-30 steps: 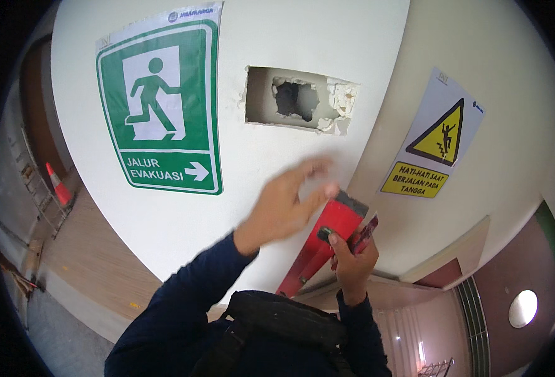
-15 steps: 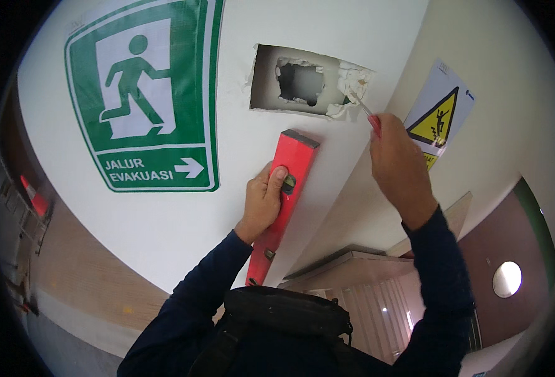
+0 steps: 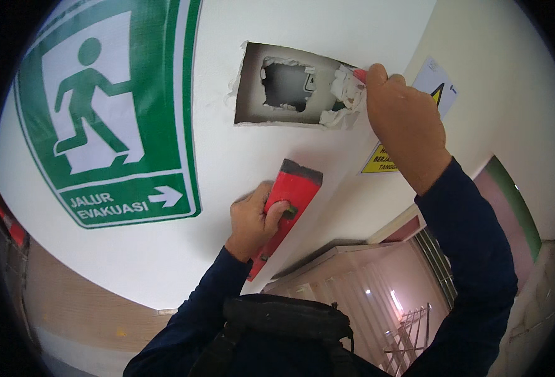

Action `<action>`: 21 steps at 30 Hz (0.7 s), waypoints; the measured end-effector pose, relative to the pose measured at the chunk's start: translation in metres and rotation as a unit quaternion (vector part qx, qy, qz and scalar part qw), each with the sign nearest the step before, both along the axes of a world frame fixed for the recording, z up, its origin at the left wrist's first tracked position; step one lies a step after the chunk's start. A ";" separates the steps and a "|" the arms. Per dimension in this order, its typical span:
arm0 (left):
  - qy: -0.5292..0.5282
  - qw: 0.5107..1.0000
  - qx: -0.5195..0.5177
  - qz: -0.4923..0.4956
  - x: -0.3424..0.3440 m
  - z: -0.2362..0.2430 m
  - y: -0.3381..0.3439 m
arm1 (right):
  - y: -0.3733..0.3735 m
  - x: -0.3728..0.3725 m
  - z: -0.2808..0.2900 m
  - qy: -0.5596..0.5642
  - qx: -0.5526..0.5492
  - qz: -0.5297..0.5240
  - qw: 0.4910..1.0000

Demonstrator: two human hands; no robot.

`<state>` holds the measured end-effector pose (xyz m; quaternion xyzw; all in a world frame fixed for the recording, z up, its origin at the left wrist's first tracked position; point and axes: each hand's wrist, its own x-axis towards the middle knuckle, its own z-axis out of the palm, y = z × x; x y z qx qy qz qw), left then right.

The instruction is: The person uses a utility knife and a level to scrape and clean the edges of a rectangular hole in a white wall. They repeatedly remove loose plaster and debris, then measure the hole with a tape measure.

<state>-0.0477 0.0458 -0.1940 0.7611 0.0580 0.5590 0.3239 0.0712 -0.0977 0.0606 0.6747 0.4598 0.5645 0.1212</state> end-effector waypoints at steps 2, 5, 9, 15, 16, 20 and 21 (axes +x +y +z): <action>-0.005 1.000 -0.002 -0.005 0.003 0.000 0.000 | -0.004 0.002 0.004 -0.009 0.000 -0.037 0.999; 0.015 1.000 -0.003 -0.008 0.000 0.001 0.002 | -0.007 0.005 0.007 0.004 -0.008 -0.068 0.998; 0.011 1.000 -0.001 -0.016 -0.001 0.002 0.005 | -0.019 0.018 0.010 0.045 -0.018 -0.058 0.997; 0.012 1.000 0.010 -0.016 0.004 -0.004 0.006 | -0.042 0.048 0.007 0.052 -0.005 -0.061 0.997; 0.011 1.000 0.008 -0.017 0.005 -0.003 0.006 | -0.042 0.047 0.007 0.057 -0.002 -0.072 0.996; -0.005 1.000 0.028 -0.010 0.008 -0.001 0.005 | -0.044 0.031 0.007 0.060 -0.009 -0.090 0.994; -0.001 1.000 0.027 -0.005 0.007 0.000 0.005 | -0.043 0.028 0.009 0.056 -0.013 -0.083 0.995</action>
